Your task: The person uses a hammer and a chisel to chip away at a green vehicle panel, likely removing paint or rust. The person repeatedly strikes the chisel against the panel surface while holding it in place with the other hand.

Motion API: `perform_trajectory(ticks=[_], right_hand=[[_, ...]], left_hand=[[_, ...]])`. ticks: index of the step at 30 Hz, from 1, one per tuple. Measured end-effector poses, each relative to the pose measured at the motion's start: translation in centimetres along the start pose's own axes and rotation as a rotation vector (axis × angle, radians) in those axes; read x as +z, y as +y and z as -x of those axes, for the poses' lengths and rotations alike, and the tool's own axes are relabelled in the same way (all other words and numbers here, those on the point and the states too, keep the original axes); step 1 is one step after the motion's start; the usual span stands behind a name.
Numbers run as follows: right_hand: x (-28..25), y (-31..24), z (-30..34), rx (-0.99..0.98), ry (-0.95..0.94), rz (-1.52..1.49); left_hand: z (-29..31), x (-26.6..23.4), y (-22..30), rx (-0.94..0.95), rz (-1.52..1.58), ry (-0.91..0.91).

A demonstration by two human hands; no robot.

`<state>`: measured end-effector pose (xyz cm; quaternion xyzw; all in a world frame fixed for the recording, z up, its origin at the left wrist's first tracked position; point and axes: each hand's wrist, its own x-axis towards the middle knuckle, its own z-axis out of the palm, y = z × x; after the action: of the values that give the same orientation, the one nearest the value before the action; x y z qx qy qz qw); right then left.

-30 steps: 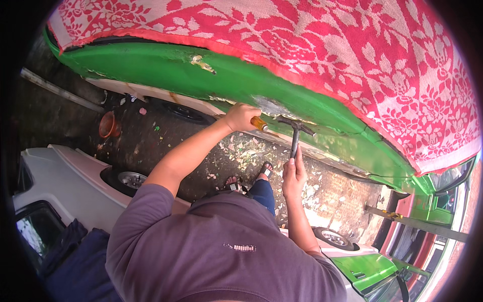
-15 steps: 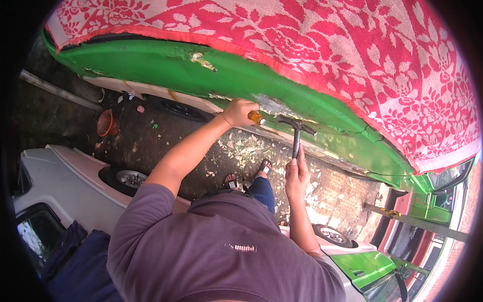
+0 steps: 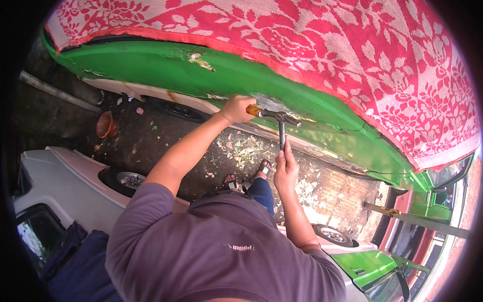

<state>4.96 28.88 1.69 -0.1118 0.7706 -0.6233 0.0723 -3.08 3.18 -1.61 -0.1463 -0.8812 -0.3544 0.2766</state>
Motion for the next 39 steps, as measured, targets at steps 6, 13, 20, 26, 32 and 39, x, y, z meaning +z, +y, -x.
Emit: perform_trajectory(ticks=[6, 13, 20, 26, 32, 39], right_hand=[[-0.4, -0.8, 0.0, -0.004, 0.082, -0.044], [-0.7, -1.4, 0.0, -0.025, 0.080, -0.091], [-0.5, -1.3, -0.5, -0.043, 0.106, -0.097], [-1.0, -1.3, -0.9, -0.032, 0.037, -0.065], [-2.0, -2.3, -2.0, 0.040, 0.038, -0.217], [-2.0, -2.9, -2.3, 0.069, 0.039, -0.247]], left_hand=[[0.4, 0.7, 0.0, -0.033, -0.030, -0.005], [0.3, 0.4, 0.4, -0.022, 0.009, 0.081], [0.3, -0.6, 0.5, -0.072, 0.000, 0.049], [4.7, -1.0, -3.8, -0.203, -0.114, -0.023], [3.4, -1.0, -0.9, 0.052, -0.061, -0.066], [1.6, 0.4, 0.5, 0.144, -0.028, -0.075]])
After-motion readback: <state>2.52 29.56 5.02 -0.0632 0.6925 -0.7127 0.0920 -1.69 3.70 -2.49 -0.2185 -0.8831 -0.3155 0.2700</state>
